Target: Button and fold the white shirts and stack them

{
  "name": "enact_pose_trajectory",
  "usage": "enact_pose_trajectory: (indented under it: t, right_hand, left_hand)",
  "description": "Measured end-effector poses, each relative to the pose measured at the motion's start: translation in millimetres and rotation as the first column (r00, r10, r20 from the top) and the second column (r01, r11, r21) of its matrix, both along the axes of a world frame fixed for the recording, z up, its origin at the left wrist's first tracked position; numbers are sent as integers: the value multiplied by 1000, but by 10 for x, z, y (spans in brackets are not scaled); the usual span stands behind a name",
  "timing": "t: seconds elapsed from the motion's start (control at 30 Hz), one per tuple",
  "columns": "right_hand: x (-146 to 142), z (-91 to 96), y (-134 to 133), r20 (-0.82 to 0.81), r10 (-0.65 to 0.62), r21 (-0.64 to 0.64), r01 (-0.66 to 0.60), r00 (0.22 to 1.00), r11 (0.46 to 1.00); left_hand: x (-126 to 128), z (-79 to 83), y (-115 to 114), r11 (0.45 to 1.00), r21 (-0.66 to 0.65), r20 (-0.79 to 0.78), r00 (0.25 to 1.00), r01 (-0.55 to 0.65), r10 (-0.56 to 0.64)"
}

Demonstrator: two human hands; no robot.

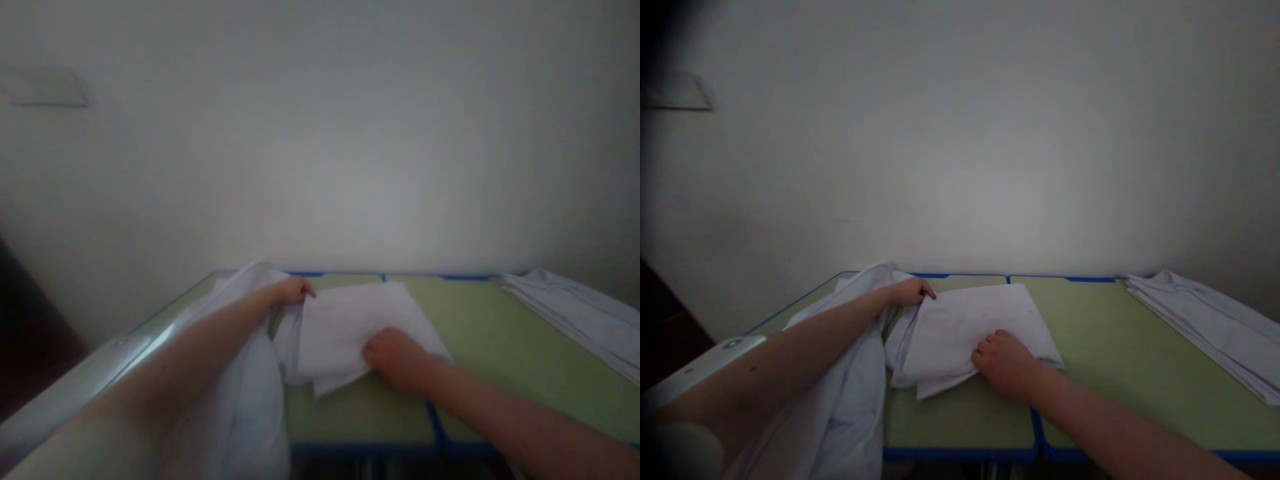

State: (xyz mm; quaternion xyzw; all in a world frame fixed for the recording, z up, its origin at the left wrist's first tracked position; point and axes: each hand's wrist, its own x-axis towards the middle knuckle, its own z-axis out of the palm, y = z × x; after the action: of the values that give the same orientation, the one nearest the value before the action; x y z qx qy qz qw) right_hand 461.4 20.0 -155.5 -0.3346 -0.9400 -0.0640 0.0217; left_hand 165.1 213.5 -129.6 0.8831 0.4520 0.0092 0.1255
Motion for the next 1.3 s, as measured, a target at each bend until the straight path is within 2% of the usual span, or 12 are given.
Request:
enact_pose_trajectory:
  t: [0.1, 0.2, 0.3, 0.4, 0.5, 0.6, 0.77, 0.87, 1.03, 1.13, 1.23, 1.3]
  right_hand:
    - [538, -86, 140, -55, -58, 68, 62, 997, 996]
    - [1169, -191, 173, -114, -140, 136, 155, 984, 978]
    - [1657, -339, 34, -143, -179, 188, 205, 973, 961]
    - [1870, -471, -217, -145, -147, 141, 167, 979, 976]
    - [1858, -508, -467, -153, -115, 37, 122, 981, 992]
    - [1740, -427, -693, -213, -150, -102, 131, 966, 986]
    - [1515, -249, -1080, -267, -213, -286, 134, 940, 949]
    - [1385, -357, -1252, -245, -217, -231, 161, 945, 960]
    - [1219, -669, -1344, -234, -209, -43, 204, 950, 978]
    - [1200, -406, -1375, -320, -210, -66, 199, 924, 978]
    - [1253, 284, -1376, -483, -292, -195, 224, 825, 955]
    - [1324, 825, -1299, -604, -346, -271, 223, 718, 936]
  left_hand:
    - [108, 88, -244, 996, -86, 2, 1000, 23, -23]
    - [289, 125, -722, 964, -257, 27, 997, 71, -67]
    - [492, 142, -1336, 939, -301, 83, 985, 167, -148]
    - [640, 199, -1837, 882, -339, 89, 945, 327, -316]
    - [710, 271, -2031, 874, -146, 82, 886, 464, -457]
    - [720, 261, -1978, 871, 16, 73, 868, 491, -491]
    - [640, 113, -1903, 792, -30, 55, 792, 610, -608]
    - [558, 62, -2008, 793, -47, 82, 793, 608, -604]
    - [464, -15, -2277, 848, -45, 93, 847, 529, -523]
    - [475, 106, -2415, 868, 1, 104, 864, 496, -493]
    - [567, 518, -2469, 917, 61, 287, 873, 395, -395]
    - [681, 902, -2420, 970, 80, 469, 851, 228, -238]
